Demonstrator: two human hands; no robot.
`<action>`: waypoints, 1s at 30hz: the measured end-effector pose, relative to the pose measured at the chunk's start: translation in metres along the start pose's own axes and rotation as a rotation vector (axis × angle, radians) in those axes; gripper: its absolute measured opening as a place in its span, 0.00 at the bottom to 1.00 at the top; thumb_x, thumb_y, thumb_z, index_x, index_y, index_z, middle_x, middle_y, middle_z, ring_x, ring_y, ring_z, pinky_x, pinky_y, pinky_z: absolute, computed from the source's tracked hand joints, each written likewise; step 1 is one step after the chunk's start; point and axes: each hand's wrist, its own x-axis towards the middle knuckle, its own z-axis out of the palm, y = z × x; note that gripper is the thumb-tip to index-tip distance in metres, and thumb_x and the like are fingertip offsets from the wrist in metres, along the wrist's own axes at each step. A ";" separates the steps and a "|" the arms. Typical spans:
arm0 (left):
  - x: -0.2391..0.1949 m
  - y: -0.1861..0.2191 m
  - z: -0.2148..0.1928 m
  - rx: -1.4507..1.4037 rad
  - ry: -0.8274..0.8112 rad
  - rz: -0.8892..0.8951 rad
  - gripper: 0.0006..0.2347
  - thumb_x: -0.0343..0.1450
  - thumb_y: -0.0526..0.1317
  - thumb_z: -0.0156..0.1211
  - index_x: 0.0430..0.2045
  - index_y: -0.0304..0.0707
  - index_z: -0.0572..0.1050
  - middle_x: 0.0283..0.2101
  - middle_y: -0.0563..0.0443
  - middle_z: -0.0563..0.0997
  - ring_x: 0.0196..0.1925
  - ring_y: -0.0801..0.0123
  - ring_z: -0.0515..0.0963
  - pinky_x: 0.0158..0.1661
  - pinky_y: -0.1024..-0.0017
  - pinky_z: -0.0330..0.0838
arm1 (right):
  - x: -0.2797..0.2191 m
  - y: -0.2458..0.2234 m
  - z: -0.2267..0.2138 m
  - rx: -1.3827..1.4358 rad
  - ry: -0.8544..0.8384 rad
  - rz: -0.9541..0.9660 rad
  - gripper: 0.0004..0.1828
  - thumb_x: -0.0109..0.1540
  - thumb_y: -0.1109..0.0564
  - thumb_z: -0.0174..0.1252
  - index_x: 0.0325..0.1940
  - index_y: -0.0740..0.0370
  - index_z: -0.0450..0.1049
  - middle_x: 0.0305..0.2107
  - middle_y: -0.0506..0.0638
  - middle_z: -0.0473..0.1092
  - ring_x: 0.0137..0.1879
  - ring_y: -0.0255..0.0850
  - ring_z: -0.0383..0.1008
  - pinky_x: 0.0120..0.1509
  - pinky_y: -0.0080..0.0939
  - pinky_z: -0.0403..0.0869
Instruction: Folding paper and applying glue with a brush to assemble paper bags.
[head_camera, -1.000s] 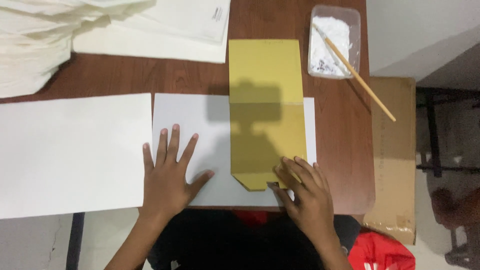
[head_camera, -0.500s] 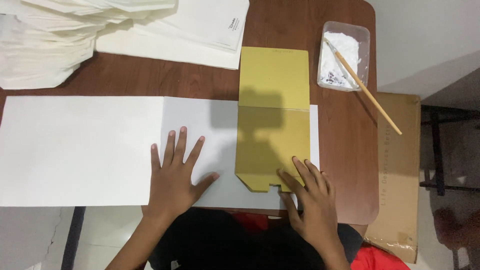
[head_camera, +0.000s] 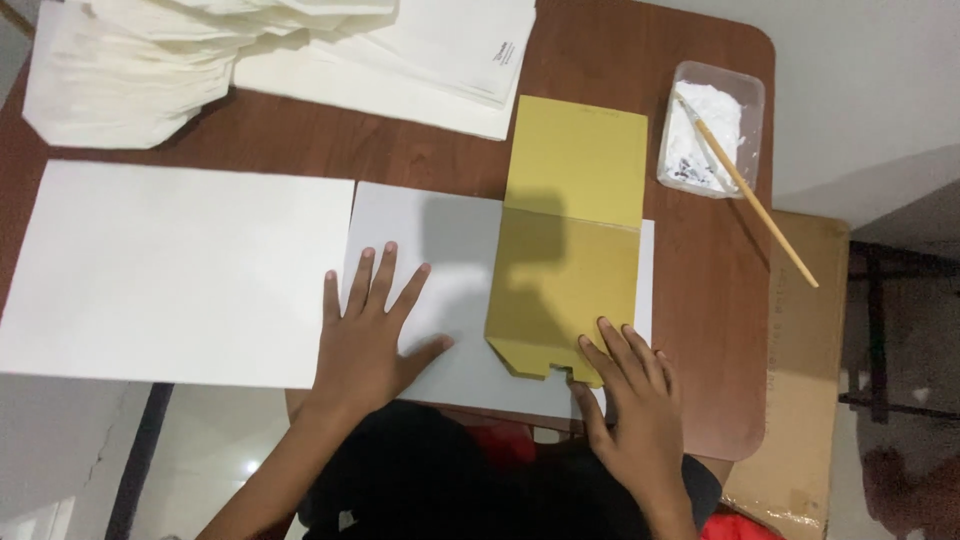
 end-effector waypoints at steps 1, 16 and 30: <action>-0.001 0.000 0.000 -0.006 0.012 0.004 0.38 0.69 0.70 0.51 0.72 0.55 0.58 0.78 0.42 0.51 0.79 0.47 0.48 0.69 0.36 0.42 | 0.000 -0.002 -0.001 0.011 0.016 -0.003 0.24 0.67 0.44 0.49 0.67 0.44 0.70 0.72 0.43 0.61 0.78 0.47 0.57 0.76 0.58 0.54; -0.067 0.022 -0.054 -0.243 0.630 -0.149 0.08 0.68 0.38 0.71 0.26 0.37 0.75 0.34 0.50 0.78 0.32 0.59 0.73 0.36 0.65 0.64 | -0.007 0.008 0.008 -0.051 -0.021 -0.022 0.27 0.66 0.44 0.48 0.71 0.41 0.66 0.74 0.42 0.58 0.80 0.44 0.52 0.77 0.55 0.51; -0.090 0.022 -0.007 -1.251 0.078 -1.066 0.20 0.72 0.49 0.61 0.18 0.28 0.86 0.12 0.48 0.75 0.09 0.72 0.63 0.16 0.76 0.55 | -0.003 0.006 0.005 -0.055 -0.023 -0.007 0.28 0.66 0.44 0.48 0.71 0.43 0.66 0.74 0.44 0.58 0.79 0.48 0.54 0.77 0.59 0.52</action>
